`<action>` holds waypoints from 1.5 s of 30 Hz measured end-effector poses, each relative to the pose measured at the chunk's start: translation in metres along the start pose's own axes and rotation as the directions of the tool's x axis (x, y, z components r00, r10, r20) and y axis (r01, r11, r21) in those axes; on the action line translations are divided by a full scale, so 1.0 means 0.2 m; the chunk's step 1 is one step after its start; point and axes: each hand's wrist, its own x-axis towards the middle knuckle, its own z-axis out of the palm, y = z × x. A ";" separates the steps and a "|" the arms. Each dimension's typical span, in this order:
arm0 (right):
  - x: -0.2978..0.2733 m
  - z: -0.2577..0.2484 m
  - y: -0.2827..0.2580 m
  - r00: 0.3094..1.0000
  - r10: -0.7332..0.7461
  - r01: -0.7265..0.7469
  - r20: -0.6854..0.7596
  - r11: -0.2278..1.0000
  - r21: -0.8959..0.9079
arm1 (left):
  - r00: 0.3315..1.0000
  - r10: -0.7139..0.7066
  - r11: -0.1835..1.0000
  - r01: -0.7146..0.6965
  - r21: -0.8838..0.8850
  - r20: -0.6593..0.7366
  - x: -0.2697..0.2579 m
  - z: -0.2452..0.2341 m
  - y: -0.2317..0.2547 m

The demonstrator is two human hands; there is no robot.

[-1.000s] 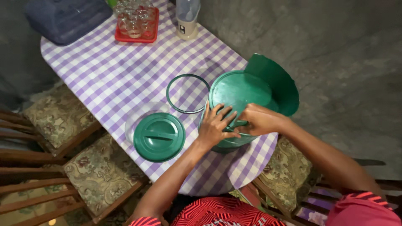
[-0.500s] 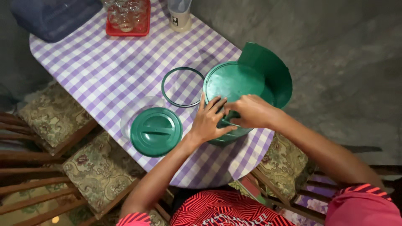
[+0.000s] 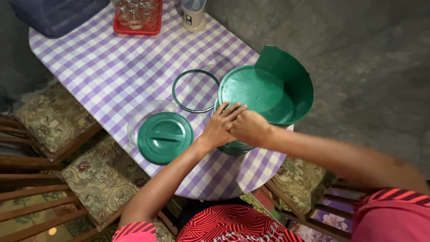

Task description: The person disassembles a green cylindrical container by removing the lid, then peeling off multiple plastic rings and a base plate. The parts are placed on the table. The person repeats the disassembly process on a second identical container.

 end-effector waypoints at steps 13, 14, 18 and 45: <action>-0.09 -0.10 0.17 0.994 -0.049 0.012 0.102 0.944 0.330 | 0.996 -0.029 0.999 0.026 -0.040 -0.083 0.05 -0.04 0.05; -0.09 -0.11 0.17 0.994 -0.040 0.002 0.101 0.935 0.355 | 0.997 -0.026 0.999 0.024 -0.031 -0.076 0.05 -0.04 0.05; -0.08 -0.11 0.19 0.997 -0.013 -0.021 0.073 0.896 0.444 | 0.998 -0.035 0.999 0.035 -0.005 -0.052 0.03 -0.03 0.03; -0.24 -0.33 0.23 0.926 0.173 -0.044 -0.335 0.932 0.359 | 1.000 0.008 1.000 -0.008 -0.002 -0.027 0.06 -0.11 0.07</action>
